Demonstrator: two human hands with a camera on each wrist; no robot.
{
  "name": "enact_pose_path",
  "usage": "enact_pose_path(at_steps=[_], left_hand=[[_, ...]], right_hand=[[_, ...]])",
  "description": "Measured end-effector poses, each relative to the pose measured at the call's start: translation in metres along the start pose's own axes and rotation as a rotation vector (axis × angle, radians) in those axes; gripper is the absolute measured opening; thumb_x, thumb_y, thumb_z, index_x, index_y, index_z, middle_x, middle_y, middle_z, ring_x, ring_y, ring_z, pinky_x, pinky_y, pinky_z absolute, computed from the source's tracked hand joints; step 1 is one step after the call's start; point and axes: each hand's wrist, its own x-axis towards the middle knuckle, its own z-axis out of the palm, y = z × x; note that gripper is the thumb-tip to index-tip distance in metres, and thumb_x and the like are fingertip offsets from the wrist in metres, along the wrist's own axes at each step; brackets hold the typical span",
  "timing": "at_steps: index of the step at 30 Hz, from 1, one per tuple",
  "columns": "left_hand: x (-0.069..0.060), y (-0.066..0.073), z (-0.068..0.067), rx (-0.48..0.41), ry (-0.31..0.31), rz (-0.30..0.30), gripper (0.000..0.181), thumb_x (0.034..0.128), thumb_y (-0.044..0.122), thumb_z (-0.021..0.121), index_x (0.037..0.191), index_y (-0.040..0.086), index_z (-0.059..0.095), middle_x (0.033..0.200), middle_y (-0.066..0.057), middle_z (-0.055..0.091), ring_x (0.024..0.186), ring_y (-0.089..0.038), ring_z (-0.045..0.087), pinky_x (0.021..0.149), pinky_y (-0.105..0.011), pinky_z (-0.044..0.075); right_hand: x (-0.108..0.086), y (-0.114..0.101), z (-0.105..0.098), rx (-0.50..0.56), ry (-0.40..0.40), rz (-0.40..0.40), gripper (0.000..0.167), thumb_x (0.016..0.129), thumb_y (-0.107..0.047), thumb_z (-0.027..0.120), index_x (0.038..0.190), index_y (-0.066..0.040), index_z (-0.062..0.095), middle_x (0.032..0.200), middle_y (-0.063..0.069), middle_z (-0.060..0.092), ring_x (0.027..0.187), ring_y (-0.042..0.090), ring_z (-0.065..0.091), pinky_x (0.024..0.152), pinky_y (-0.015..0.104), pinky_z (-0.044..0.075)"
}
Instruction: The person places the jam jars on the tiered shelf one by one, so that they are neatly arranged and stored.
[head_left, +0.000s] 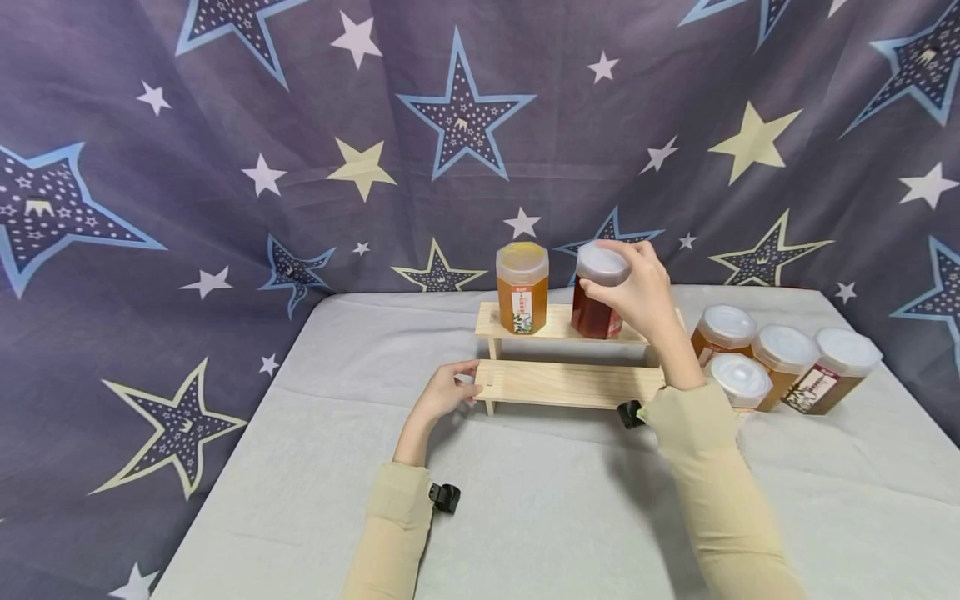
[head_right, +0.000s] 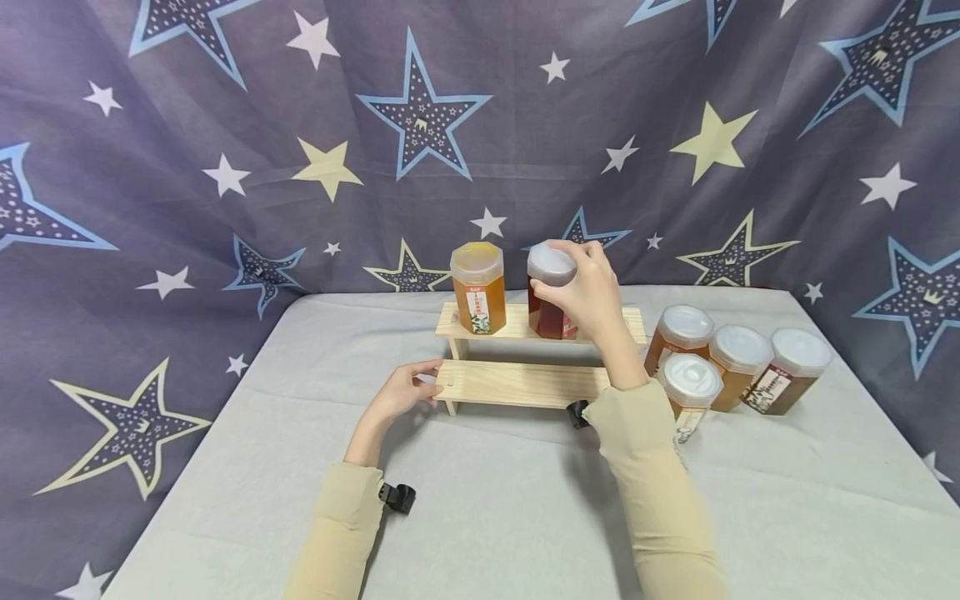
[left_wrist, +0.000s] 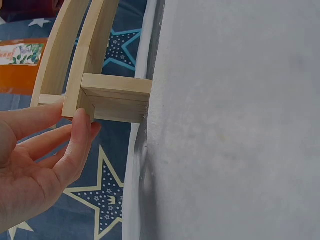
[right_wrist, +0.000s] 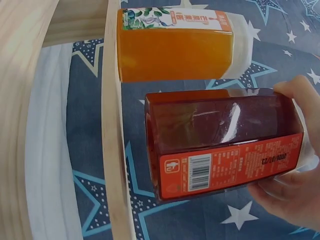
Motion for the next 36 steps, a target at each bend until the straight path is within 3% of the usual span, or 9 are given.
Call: enact_pose_path(at_steps=[20,32,36], left_hand=[[0.002,-0.003,0.001,-0.007,0.009,-0.004,0.047,0.0751,-0.009,0.06,0.121,-0.008,0.049,0.1,-0.021,0.057,0.055,-0.025,0.059,0.058,-0.042,0.052],[0.001,-0.002,0.001,0.002,0.0,-0.007,0.048,0.0758,-0.008,0.059,0.122,-0.008,0.048,0.102,-0.021,0.056,0.061,-0.032,0.06,0.059,-0.041,0.052],[0.001,-0.002,0.0,0.0,-0.005,-0.013,0.048,0.0759,-0.008,0.059,0.122,-0.007,0.048,0.102,-0.022,0.056,0.063,-0.035,0.06,0.06,-0.041,0.052]], right_hand=[[0.014,0.001,0.028,0.021,-0.091,0.016,0.053,0.067,-0.028,0.074,0.115,-0.013,0.058,0.101,0.016,0.046,0.089,0.031,0.047,0.073,0.045,0.041],[0.007,0.007,0.031,0.086,-0.119,0.014,0.06,0.072,-0.028,0.072,0.125,-0.011,0.05,0.115,0.017,0.045,0.101,0.032,0.047,0.083,0.046,0.042],[0.003,0.007,0.03,0.091,-0.112,-0.006,0.06,0.074,-0.025,0.071,0.127,-0.009,0.047,0.119,0.019,0.043,0.095,0.031,0.048,0.077,0.043,0.044]])
